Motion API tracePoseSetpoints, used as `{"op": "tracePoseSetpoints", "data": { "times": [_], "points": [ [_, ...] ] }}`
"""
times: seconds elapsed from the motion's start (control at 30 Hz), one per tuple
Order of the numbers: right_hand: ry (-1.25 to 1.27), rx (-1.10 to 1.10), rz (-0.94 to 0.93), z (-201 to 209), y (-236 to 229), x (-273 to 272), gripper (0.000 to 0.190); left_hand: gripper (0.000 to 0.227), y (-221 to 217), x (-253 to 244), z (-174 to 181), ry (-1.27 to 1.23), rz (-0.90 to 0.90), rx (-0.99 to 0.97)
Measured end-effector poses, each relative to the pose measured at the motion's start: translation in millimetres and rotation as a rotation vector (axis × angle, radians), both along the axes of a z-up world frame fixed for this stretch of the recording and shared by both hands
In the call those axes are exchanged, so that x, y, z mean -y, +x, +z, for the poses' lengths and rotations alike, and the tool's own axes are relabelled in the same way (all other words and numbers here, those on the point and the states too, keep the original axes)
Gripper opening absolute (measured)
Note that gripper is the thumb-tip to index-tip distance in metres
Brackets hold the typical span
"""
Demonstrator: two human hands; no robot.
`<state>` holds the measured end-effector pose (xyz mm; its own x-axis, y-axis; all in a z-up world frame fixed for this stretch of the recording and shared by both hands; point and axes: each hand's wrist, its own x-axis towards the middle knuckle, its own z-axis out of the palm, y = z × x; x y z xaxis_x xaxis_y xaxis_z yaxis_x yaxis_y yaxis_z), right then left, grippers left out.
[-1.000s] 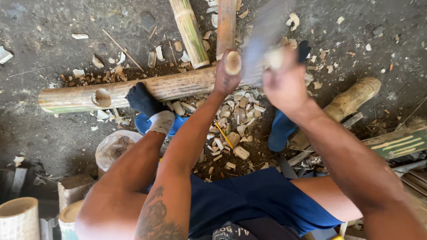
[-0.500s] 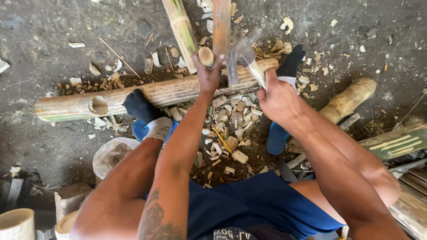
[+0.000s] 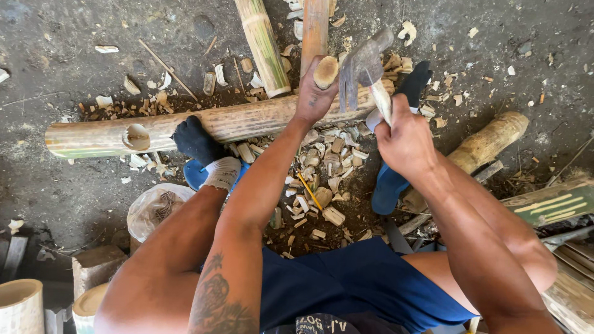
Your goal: The person sits on the floor and uses a chisel and mallet to carve a hole into a bamboo pole. They repeatedly strike the chisel, rotate the pole, and clear debris from the cut area.
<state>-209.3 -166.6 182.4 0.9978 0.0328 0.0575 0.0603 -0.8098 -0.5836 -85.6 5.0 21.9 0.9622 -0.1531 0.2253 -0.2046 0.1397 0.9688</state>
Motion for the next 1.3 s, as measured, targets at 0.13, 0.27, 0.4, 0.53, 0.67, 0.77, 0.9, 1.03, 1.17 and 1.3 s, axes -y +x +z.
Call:
{"op": "tracePoseSetpoints", "data": {
  "times": [0.13, 0.27, 0.4, 0.53, 0.67, 0.77, 0.9, 1.03, 1.17, 1.3],
  "points": [
    [-0.056, 0.057, -0.009, -4, 7, -3, 0.019, 0.034, -5, -4, -5, 0.086, -0.025, 0.048],
    [-0.226, -0.043, 0.032, -11, 11, -17, 0.027, 0.047, -10, -8, -10, 0.147, -0.084, -0.030],
    [-0.327, -0.182, 0.058, -6, 11, -17, 0.026, 0.064, -10, -10, -18, 0.077, -0.137, 0.000],
    [-0.193, 0.127, 0.013, 0, 0, -1, 0.027, 0.063, -12, -2, -31, 0.024, -0.150, -0.028],
    [-0.246, 0.067, 0.019, -4, 2, -12, 0.033, 0.053, -10, -3, -34, 0.187, -0.136, -0.016],
    [-0.346, -0.022, 0.119, -2, 11, -25, 0.037, 0.062, -10, -4, -33, 0.402, -0.076, 0.115],
    [-0.294, -0.083, 0.088, 14, 9, -13, 0.025, 0.064, -17, -7, -43, 0.222, -0.128, 0.048],
    [-0.062, 0.231, 0.017, 22, -5, 4, 0.020, 0.067, -12, -9, -53, -0.064, -0.218, 0.106],
    [-0.159, 0.165, 0.069, -5, -8, -19, 0.028, 0.054, -21, -10, -51, 0.256, -0.124, 0.005],
    [-0.374, -0.058, 0.141, -9, -8, -34, 0.036, 0.056, -29, -12, -32, 0.363, -0.120, -0.066]
  ]
}}
